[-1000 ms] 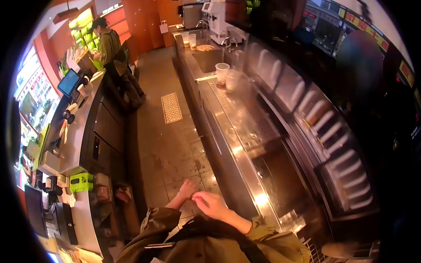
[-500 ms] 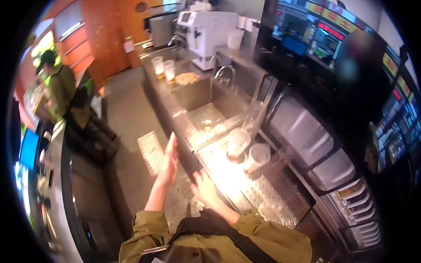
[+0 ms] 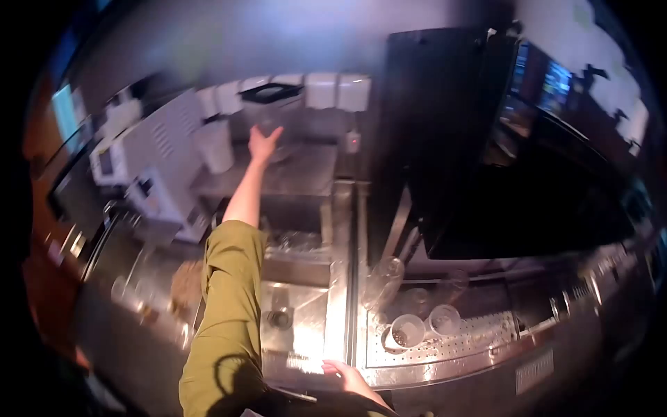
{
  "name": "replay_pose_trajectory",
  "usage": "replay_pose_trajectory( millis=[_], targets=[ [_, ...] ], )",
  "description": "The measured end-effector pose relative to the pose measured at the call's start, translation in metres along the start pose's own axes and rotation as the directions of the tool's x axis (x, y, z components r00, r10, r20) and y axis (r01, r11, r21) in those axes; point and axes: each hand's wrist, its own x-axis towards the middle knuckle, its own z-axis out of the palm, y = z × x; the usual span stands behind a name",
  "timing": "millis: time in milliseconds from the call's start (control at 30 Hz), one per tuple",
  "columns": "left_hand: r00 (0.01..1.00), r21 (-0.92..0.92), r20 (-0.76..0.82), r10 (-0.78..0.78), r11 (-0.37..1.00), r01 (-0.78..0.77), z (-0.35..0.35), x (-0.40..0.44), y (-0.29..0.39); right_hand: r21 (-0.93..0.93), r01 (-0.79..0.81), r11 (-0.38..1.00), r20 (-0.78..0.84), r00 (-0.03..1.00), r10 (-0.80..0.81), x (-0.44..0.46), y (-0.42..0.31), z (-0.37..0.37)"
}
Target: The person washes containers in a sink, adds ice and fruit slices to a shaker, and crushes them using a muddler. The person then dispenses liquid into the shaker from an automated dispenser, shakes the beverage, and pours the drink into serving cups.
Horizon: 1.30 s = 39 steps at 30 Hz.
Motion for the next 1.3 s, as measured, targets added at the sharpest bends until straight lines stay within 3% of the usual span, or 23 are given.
replay_pose_trajectory(
  millis=[33, 100, 167, 267, 333, 400, 433, 467, 500, 600, 667, 700, 767, 833, 867, 933, 967, 1000, 1067, 1100, 1200, 1300],
  targets=[
    [0.987, -0.046, 0.106, -0.118, 0.991, 0.124, 0.020, 0.018, -0.015, -0.088, -0.146, 0.985, -0.117, 0.984, 0.136, 0.001, 0.002, 0.003],
    [0.928, -0.130, 0.251, -0.275, 0.941, 0.314, 0.013, 0.026, -0.007, -0.169, -0.263, 0.950, -0.245, 0.945, 0.218, 0.005, -0.017, 0.008],
    [0.965, -0.231, 0.174, -0.198, 0.944, 0.236, 0.007, 0.016, -0.012, -0.139, -0.206, 0.968, -0.320, 0.935, 0.153, 0.009, -0.025, 0.024],
    [0.994, -0.266, -0.020, -0.105, 0.959, 0.096, -0.063, -0.015, 0.003, -0.360, -0.009, 0.933, -0.280, 0.955, -0.099, 0.026, -0.066, 0.032],
    [0.999, -0.231, -0.026, -0.044, 0.972, 0.037, -0.129, -0.054, 0.022, -0.420, 0.183, 0.889, -0.245, 0.920, -0.306, 0.031, -0.094, 0.032],
    [0.995, -0.200, 0.103, -0.016, 0.979, 0.037, -0.214, -0.098, 0.050, -0.705, 0.427, 0.566, -0.093, 0.736, -0.671, 0.051, -0.141, 0.025],
    [0.987, -0.173, 0.163, -0.008, 0.984, 0.036, -0.266, -0.119, 0.063, -0.664, 0.479, 0.574, -0.135, 0.679, -0.722, 0.054, -0.166, 0.029],
    [0.965, -0.037, 0.260, -0.036, 0.998, 0.047, -0.314, -0.143, 0.088, -0.726, 0.496, 0.475, -0.128, 0.582, -0.803, 0.058, -0.187, 0.031],
    [0.964, -0.237, 0.256, 0.070, 0.972, -0.008, -0.342, -0.169, 0.088, -0.777, 0.462, 0.429, -0.140, 0.537, -0.832, 0.055, -0.211, 0.036],
    [0.892, -0.202, 0.451, -0.031, 0.970, 0.136, -0.436, -0.249, 0.120, -0.741, 0.482, 0.467, -0.095, 0.613, -0.785, 0.025, -0.200, 0.048],
    [0.774, -0.142, 0.628, -0.078, 0.967, 0.212, -0.464, -0.298, 0.141, -0.685, 0.511, 0.520, -0.098, 0.642, -0.760, -0.034, -0.145, 0.054],
    [0.676, -0.099, 0.729, -0.105, 0.961, 0.257, -0.462, -0.325, 0.156, -0.662, 0.538, 0.522, -0.095, 0.631, -0.770, -0.074, -0.124, 0.056],
    [0.421, 0.050, 0.884, -0.201, 0.938, 0.343, -0.442, -0.386, 0.216, -0.625, 0.420, 0.658, -0.206, 0.725, -0.657, -0.165, -0.108, 0.042],
    [0.184, 0.227, 0.935, -0.303, 0.910, 0.346, -0.432, -0.427, 0.262, -0.608, 0.275, 0.745, -0.329, 0.766, -0.552, -0.251, -0.093, 0.001],
    [0.126, 0.220, 0.950, -0.285, 0.899, 0.380, -0.425, -0.448, 0.250, -0.609, 0.196, 0.769, -0.395, 0.765, -0.508, -0.292, -0.085, -0.024],
    [0.003, 0.195, 0.976, -0.218, 0.878, 0.437, -0.406, -0.490, 0.252, -0.451, -0.228, 0.863, -0.596, 0.796, -0.101, -0.341, -0.089, -0.083],
    [-0.043, 0.210, 0.976, -0.214, 0.866, 0.454, -0.395, -0.507, 0.268, -0.498, -0.352, 0.792, -0.611, 0.791, -0.033, -0.358, -0.084, -0.118],
    [-0.070, 0.181, 0.983, -0.168, 0.857, 0.483, -0.386, -0.524, 0.272, -0.542, -0.464, 0.701, -0.623, 0.781, 0.035, -0.374, -0.080, -0.154],
    [-0.108, 0.149, 0.988, -0.111, 0.862, 0.484, -0.363, -0.551, 0.297, -0.875, -0.294, 0.384, -0.447, 0.796, -0.408, -0.388, 0.004, -0.235],
    [-0.108, 0.131, 0.989, -0.097, 0.916, 0.379, -0.350, -0.561, 0.305, -0.928, -0.252, 0.275, -0.360, 0.798, -0.483, -0.388, 0.032, -0.281],
    [-0.025, -0.036, 0.998, 0.049, 0.927, 0.374, -0.293, -0.601, 0.337, -0.956, -0.182, 0.232, -0.272, 0.849, -0.453, -0.356, 0.097, -0.365],
    [0.051, -0.030, 0.999, 0.006, 0.866, 0.499, -0.228, -0.641, 0.374, -0.957, -0.100, 0.272, -0.196, 0.914, -0.354, -0.333, 0.126, -0.418]
  ],
)
